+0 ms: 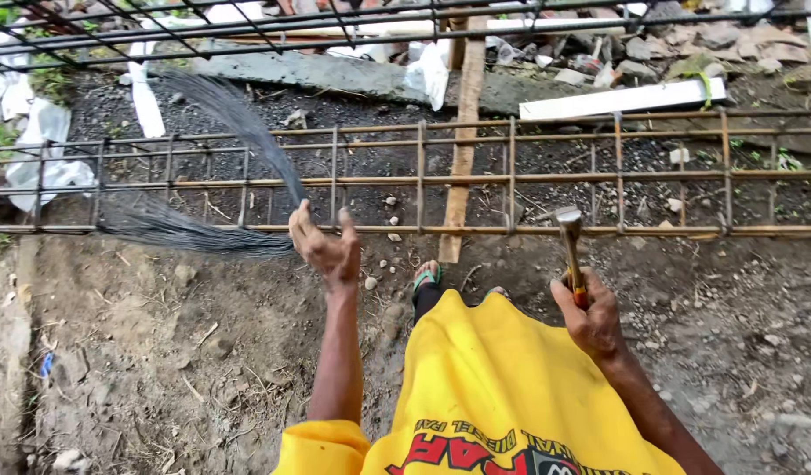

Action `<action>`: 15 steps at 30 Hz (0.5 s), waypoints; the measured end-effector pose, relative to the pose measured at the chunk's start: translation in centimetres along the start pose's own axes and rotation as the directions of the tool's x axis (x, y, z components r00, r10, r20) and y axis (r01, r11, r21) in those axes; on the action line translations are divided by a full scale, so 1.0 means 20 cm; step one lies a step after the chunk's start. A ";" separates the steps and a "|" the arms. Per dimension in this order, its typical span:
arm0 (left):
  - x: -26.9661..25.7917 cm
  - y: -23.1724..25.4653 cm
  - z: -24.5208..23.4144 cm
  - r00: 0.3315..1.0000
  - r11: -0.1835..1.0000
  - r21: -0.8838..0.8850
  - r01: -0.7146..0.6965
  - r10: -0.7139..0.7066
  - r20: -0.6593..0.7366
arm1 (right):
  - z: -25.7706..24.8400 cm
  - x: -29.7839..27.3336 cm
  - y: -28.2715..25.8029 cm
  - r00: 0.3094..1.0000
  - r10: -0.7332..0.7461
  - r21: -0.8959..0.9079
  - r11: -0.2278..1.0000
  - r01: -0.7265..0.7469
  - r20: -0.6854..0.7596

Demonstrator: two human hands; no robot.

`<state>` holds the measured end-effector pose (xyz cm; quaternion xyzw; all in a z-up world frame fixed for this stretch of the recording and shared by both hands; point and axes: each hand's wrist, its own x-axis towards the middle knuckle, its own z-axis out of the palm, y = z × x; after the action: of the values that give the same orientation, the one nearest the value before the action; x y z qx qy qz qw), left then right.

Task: The person uses pliers to twist and secure wire ties around the intersections of a metal rebar grid. They repeatedly grab wire, wrap it around the bars, and twist it tight to fasten the structure together.

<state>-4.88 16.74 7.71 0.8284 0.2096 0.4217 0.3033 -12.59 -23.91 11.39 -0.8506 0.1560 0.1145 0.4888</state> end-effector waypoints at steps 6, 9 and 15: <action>0.31 -0.04 -0.09 0.878 0.850 0.527 0.005 -0.256 0.405 | 0.19 0.08 -0.26 0.960 -0.281 0.085 0.957 0.278 0.017; 0.26 -0.27 -0.05 0.710 0.843 0.503 0.191 -0.472 0.522 | 0.27 0.09 -0.32 0.947 -0.318 0.115 0.943 0.311 0.042; 0.20 -0.40 -0.01 0.801 0.893 0.363 0.268 -0.415 0.431 | 0.36 0.09 -0.38 0.942 -0.324 0.205 0.931 0.301 0.086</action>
<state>-3.57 24.98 4.63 0.8911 0.3297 0.0968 0.2965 -8.43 -14.37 13.34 -0.8061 -0.0005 0.0699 0.5876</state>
